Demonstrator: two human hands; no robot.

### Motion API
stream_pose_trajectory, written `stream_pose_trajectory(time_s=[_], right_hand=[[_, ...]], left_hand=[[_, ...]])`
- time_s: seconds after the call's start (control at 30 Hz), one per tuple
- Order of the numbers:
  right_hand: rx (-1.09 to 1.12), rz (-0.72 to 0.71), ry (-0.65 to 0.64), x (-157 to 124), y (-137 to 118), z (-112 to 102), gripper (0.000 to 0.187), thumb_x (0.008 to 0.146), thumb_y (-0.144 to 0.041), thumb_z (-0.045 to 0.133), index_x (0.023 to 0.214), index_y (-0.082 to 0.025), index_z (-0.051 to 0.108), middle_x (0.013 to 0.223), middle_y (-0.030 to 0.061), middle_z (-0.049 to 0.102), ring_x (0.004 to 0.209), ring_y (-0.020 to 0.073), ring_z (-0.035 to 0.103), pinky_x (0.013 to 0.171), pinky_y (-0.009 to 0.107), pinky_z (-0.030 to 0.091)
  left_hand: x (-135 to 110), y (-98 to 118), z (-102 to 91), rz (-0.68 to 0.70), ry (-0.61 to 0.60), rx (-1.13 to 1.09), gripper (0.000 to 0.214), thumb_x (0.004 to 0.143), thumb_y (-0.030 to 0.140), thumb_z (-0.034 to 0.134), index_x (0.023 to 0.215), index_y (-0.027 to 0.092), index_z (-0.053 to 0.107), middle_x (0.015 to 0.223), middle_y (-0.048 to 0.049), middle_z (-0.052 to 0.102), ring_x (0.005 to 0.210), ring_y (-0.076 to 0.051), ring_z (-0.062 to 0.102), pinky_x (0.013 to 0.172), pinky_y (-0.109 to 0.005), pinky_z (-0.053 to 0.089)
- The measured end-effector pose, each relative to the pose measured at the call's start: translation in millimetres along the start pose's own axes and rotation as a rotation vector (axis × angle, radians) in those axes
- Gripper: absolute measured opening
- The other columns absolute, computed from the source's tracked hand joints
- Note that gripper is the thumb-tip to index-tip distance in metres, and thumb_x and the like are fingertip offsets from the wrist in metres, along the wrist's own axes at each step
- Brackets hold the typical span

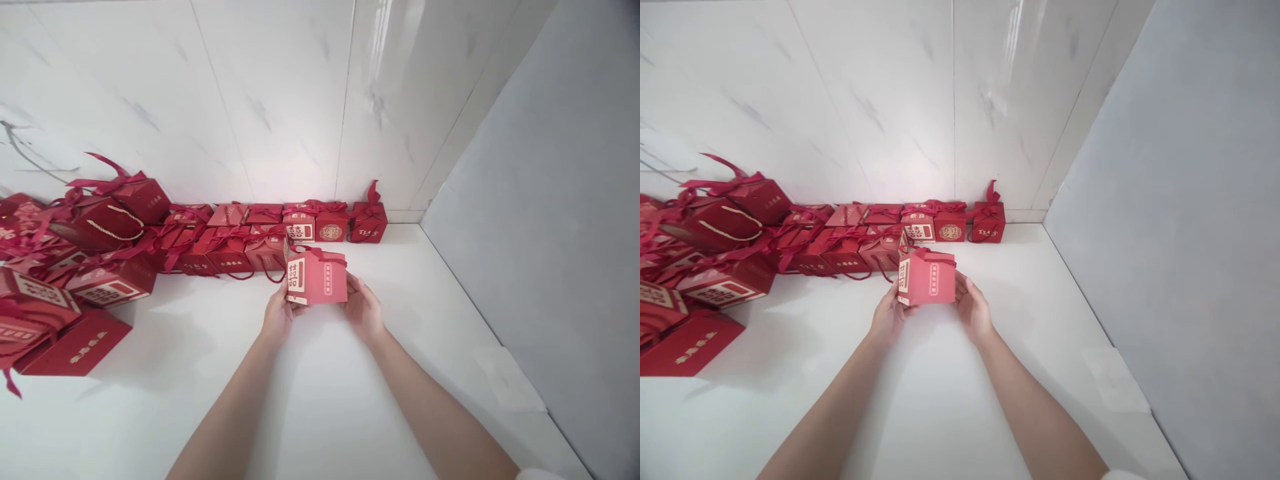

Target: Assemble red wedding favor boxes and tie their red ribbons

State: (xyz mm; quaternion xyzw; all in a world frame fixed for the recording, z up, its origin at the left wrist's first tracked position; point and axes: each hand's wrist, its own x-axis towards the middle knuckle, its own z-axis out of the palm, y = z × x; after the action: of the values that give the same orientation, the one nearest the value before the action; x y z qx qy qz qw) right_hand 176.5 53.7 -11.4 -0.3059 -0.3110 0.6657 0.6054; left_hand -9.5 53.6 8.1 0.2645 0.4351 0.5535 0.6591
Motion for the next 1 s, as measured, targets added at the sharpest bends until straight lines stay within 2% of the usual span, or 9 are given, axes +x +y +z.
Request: stream_pose_trajectory(time_s=[0.1, 0.17, 0.33, 0.4, 0.5, 0.63, 0.73, 0.9, 1.0], right_hand=[[0.061, 0.066, 0.013, 3, 1, -5, 0.040, 0.087, -0.057, 0.056, 0.108, -0.026, 0.069, 0.125, 0.0064, 0.066, 0.118, 0.0282, 0.060, 0.098, 0.047, 0.049], [0.010, 0.007, -0.007, 1, 2, -3, 0.039, 0.085, -0.053, 0.063, 0.115, -0.028, 0.064, 0.134, 0.0055, 0.060, 0.122, 0.0271, 0.057, 0.099, 0.046, 0.049], [-0.123, -0.159, -0.144, -6, 3, 9, 0.077, 0.077, -0.066, 0.067, 0.141, -0.030, 0.044, 0.154, 0.0061, 0.039, 0.139, 0.0301, 0.041, 0.110, 0.054, 0.040], [-0.124, -0.154, -0.145, -8, 3, 11, 0.079, 0.073, -0.064, 0.072, 0.139, -0.027, 0.048, 0.149, 0.0077, 0.046, 0.139, 0.0320, 0.042, 0.112, 0.055, 0.037], [-0.073, -0.056, -0.051, -6, 2, 10, 0.071, 0.072, -0.052, 0.078, 0.132, -0.025, 0.055, 0.138, 0.0080, 0.058, 0.132, 0.0330, 0.051, 0.113, 0.054, 0.038], [0.072, 0.198, 0.012, -5, -1, 9, 0.058, 0.083, -0.063, 0.057, 0.124, -0.022, 0.061, 0.128, 0.0092, 0.065, 0.118, 0.0327, 0.062, 0.100, 0.054, 0.050], [0.125, 0.330, -0.091, -7, -5, 10, 0.066, 0.089, -0.070, 0.038, 0.122, -0.018, 0.064, 0.120, 0.0127, 0.069, 0.107, 0.0329, 0.067, 0.085, 0.052, 0.057], [0.100, 0.344, -0.199, -8, -10, 12, 0.071, 0.093, -0.070, 0.031, 0.135, -0.017, 0.055, 0.127, 0.0153, 0.065, 0.111, 0.0323, 0.066, 0.086, 0.052, 0.057], [0.080, 0.334, -0.216, -7, -10, 12, 0.072, 0.093, -0.071, 0.030, 0.138, -0.019, 0.051, 0.129, 0.0147, 0.064, 0.107, 0.0302, 0.067, 0.091, 0.051, 0.055]], left_hand=[[3, 2, -3.3, -0.063, 0.057, -0.023, 0.026, 0.084, 0.038, 0.066, 0.097, 0.016, 0.066, 0.072, -0.0026, 0.070, 0.056, -0.013, 0.066, 0.047, -0.018, 0.053], [4, 1, -5.4, -0.064, 0.067, -0.016, 0.021, 0.080, 0.033, 0.069, 0.090, 0.015, 0.067, 0.066, -0.0012, 0.068, 0.053, -0.011, 0.064, 0.043, -0.015, 0.049], [5, -2, -4.2, -0.022, 0.079, -0.003, 0.020, 0.072, 0.031, 0.076, 0.078, 0.014, 0.067, 0.057, 0.0018, 0.062, 0.045, -0.007, 0.058, 0.039, -0.012, 0.044], [3, -1, -1.6, -0.023, 0.077, 0.010, 0.024, 0.072, 0.033, 0.078, 0.082, 0.013, 0.070, 0.064, -0.0015, 0.067, 0.049, -0.008, 0.061, 0.042, -0.012, 0.047], [0, 0, 0.1, 0.014, 0.043, 0.014, 0.034, 0.073, 0.039, 0.078, 0.094, 0.013, 0.073, 0.078, -0.0051, 0.072, 0.055, -0.010, 0.064, 0.047, -0.014, 0.050], [-5, -3, -2.6, 0.202, -0.109, 0.102, 0.048, 0.081, 0.049, 0.070, 0.116, 0.016, 0.070, 0.077, -0.0050, 0.070, 0.058, -0.011, 0.062, 0.048, -0.017, 0.046], [-7, -4, -4.0, 0.283, -0.192, 0.201, 0.058, 0.083, 0.047, 0.069, 0.134, 0.021, 0.059, 0.075, -0.0041, 0.068, 0.062, -0.012, 0.059, 0.047, -0.017, 0.041], [-7, -3, -1.1, 0.271, -0.236, 0.273, 0.071, 0.082, 0.051, 0.067, 0.145, 0.024, 0.047, 0.092, -0.0074, 0.070, 0.068, -0.015, 0.062, 0.050, -0.020, 0.045], [-7, -3, 1.3, 0.304, -0.277, 0.316, 0.074, 0.080, 0.049, 0.070, 0.146, 0.026, 0.045, 0.123, -0.0110, 0.064, 0.067, -0.013, 0.061, 0.051, -0.021, 0.047]])
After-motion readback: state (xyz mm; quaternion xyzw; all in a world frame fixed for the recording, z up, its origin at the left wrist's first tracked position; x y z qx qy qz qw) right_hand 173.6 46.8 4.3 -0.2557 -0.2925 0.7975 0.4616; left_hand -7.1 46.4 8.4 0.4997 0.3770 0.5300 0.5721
